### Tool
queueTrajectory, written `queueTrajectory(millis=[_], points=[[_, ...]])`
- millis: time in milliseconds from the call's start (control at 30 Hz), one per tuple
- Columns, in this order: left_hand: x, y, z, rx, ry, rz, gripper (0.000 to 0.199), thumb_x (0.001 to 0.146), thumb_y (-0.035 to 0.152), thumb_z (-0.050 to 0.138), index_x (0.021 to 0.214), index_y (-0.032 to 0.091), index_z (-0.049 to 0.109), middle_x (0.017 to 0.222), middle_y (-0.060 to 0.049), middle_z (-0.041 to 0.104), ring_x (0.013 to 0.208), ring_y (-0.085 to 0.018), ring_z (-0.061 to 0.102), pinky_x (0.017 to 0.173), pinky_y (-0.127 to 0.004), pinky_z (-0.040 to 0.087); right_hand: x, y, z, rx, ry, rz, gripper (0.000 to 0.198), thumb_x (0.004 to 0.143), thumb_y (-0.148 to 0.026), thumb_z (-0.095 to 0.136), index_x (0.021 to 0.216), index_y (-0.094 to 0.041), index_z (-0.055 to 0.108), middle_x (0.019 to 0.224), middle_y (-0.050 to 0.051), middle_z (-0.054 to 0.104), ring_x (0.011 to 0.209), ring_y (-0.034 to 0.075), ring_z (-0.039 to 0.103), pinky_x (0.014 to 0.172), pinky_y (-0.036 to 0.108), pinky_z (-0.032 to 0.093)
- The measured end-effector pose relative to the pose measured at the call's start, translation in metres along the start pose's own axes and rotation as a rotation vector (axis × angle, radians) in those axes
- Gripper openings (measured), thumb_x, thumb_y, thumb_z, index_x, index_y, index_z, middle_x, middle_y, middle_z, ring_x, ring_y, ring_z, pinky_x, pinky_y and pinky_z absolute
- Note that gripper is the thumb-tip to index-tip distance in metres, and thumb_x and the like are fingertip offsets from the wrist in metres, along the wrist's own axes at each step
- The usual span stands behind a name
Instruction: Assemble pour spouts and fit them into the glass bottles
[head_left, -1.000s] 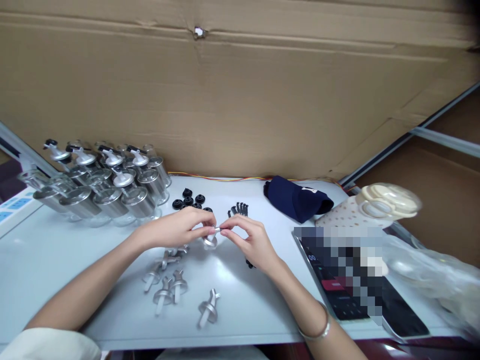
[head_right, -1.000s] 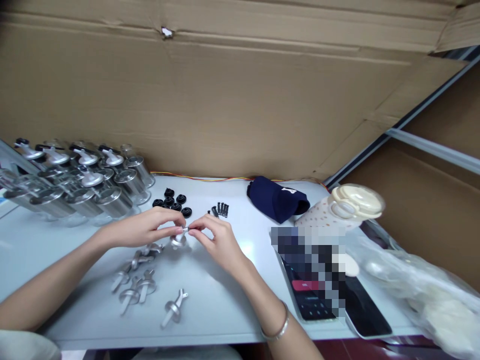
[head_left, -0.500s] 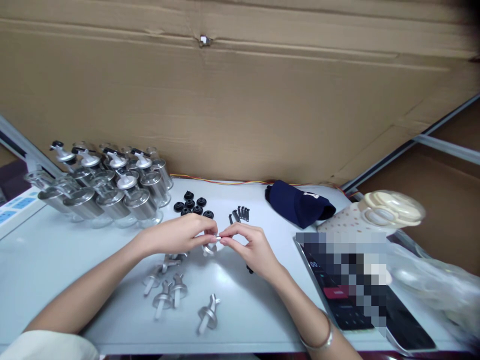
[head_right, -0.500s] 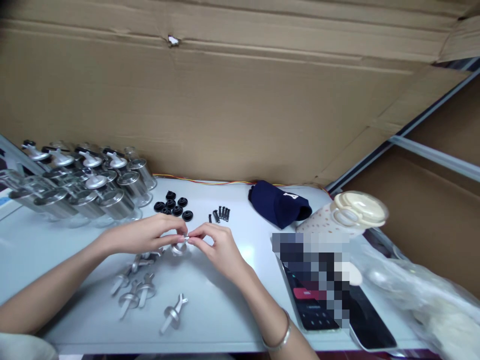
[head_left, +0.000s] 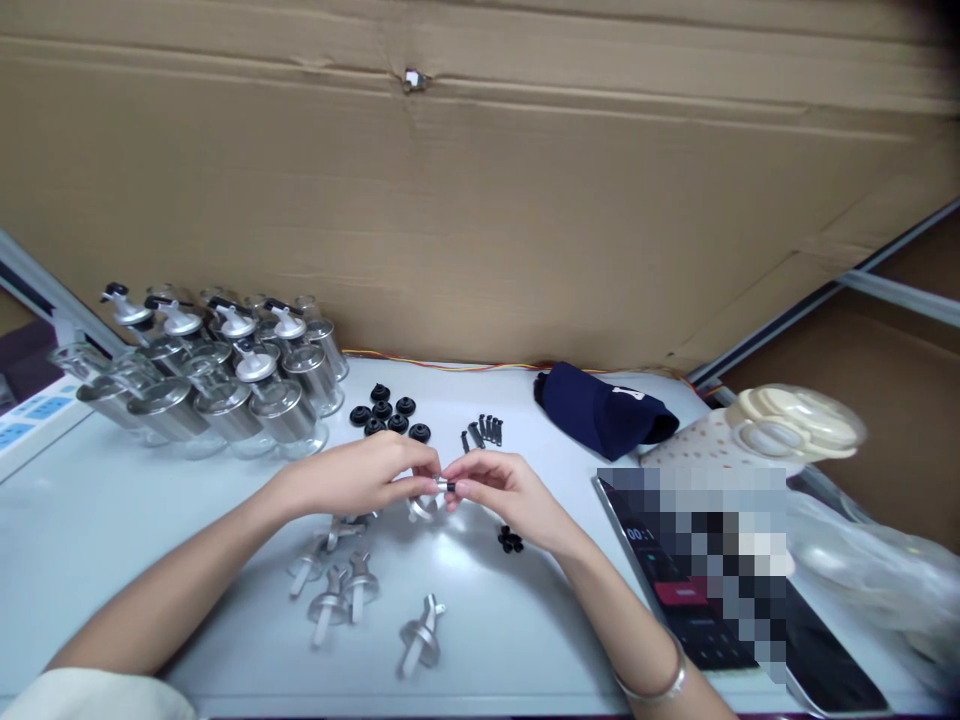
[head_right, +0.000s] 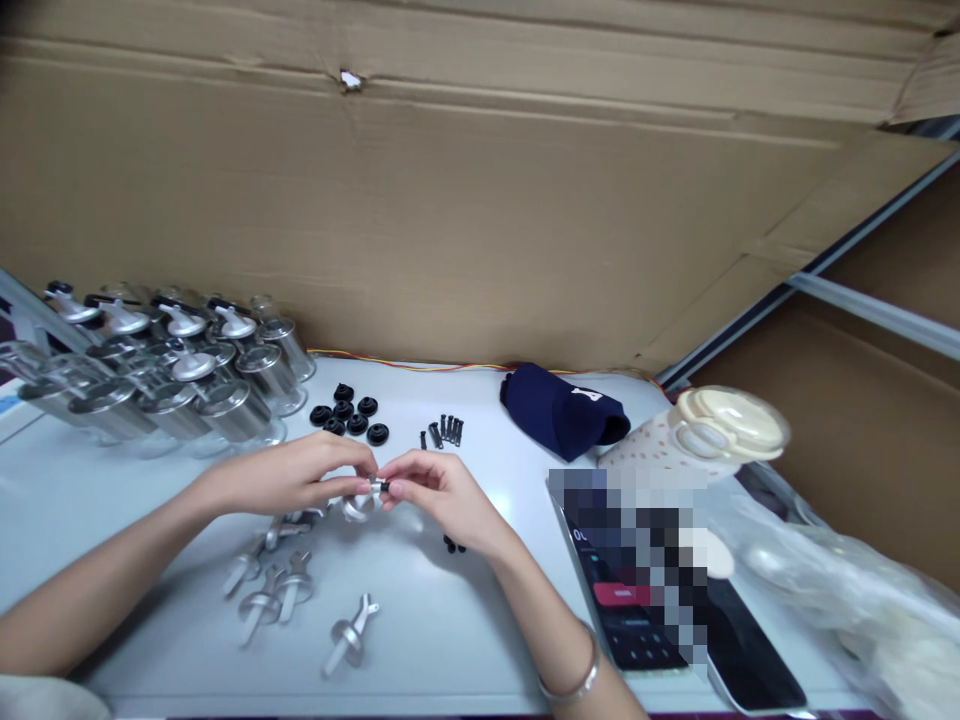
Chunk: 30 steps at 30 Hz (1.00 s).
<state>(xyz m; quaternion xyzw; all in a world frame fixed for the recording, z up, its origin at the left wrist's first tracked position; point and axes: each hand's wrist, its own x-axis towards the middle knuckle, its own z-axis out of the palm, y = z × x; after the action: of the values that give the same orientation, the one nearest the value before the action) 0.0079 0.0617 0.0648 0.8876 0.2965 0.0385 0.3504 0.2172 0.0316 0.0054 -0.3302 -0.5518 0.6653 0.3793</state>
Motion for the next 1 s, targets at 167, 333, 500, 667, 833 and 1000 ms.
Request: queueTrajectory(millis=[167, 333, 500, 667, 833, 1000], points=[[0.002, 0.000, 0.001, -0.111, 0.075, 0.052, 0.025, 0.094, 0.033, 0.045, 0.091, 0.016, 0.064, 0.083, -0.003, 0.068, 0.071, -0.013, 0.059, 0.066, -0.022, 0.040, -0.001, -0.003, 0.001, 0.167, -0.068, 0.026, 0.026, 0.078, -0.039, 0.071, 0.091, -0.017, 0.067, 0.073, 0.002, 0.071, 0.065, 0.012, 0.066, 0.068, 0.028, 0.053], [0.005, 0.000, 0.004, -0.252, 0.093, 0.047, 0.024, 0.091, 0.033, 0.049, 0.086, 0.015, 0.063, 0.074, -0.001, 0.066, 0.064, -0.011, 0.055, 0.058, -0.019, 0.038, -0.005, -0.004, 0.001, 0.285, -0.112, 0.037, 0.031, 0.077, -0.040, 0.072, 0.097, -0.017, 0.070, 0.072, 0.002, 0.070, 0.062, 0.009, 0.063, 0.061, 0.022, 0.047], [0.004, 0.003, 0.008, -0.324, 0.100, 0.052, 0.023, 0.089, 0.033, 0.052, 0.085, 0.015, 0.065, 0.074, -0.001, 0.067, 0.065, -0.011, 0.058, 0.061, -0.019, 0.041, -0.007, -0.009, 0.002, 0.371, -0.109, 0.121, 0.029, 0.070, -0.039, 0.078, 0.086, -0.016, 0.071, 0.066, 0.001, 0.069, 0.055, 0.009, 0.061, 0.056, 0.022, 0.046], [0.004, 0.005, 0.011, -0.354, 0.102, 0.070, 0.023, 0.088, 0.034, 0.055, 0.085, 0.015, 0.066, 0.074, -0.002, 0.068, 0.066, -0.011, 0.059, 0.061, -0.019, 0.042, -0.008, -0.012, 0.002, 0.410, -0.132, 0.160, 0.026, 0.068, -0.037, 0.079, 0.080, -0.016, 0.069, 0.063, 0.000, 0.068, 0.053, 0.009, 0.061, 0.054, 0.021, 0.046], [0.005, 0.002, 0.013, -0.377, 0.108, 0.074, 0.022, 0.088, 0.033, 0.054, 0.087, 0.015, 0.066, 0.073, -0.002, 0.068, 0.065, -0.011, 0.060, 0.061, -0.019, 0.043, -0.008, -0.009, 0.003, 0.441, -0.116, 0.156, 0.024, 0.071, -0.035, 0.078, 0.081, -0.016, 0.068, 0.063, -0.001, 0.067, 0.050, 0.007, 0.059, 0.053, 0.020, 0.046], [0.007, -0.002, 0.011, -0.364, 0.112, 0.074, 0.023, 0.089, 0.033, 0.053, 0.087, 0.014, 0.066, 0.071, -0.002, 0.068, 0.063, -0.011, 0.060, 0.060, -0.019, 0.043, -0.006, -0.006, 0.005, 0.472, -0.081, 0.132, 0.020, 0.072, -0.031, 0.078, 0.082, -0.015, 0.070, 0.064, 0.000, 0.069, 0.054, 0.006, 0.061, 0.054, 0.017, 0.045]])
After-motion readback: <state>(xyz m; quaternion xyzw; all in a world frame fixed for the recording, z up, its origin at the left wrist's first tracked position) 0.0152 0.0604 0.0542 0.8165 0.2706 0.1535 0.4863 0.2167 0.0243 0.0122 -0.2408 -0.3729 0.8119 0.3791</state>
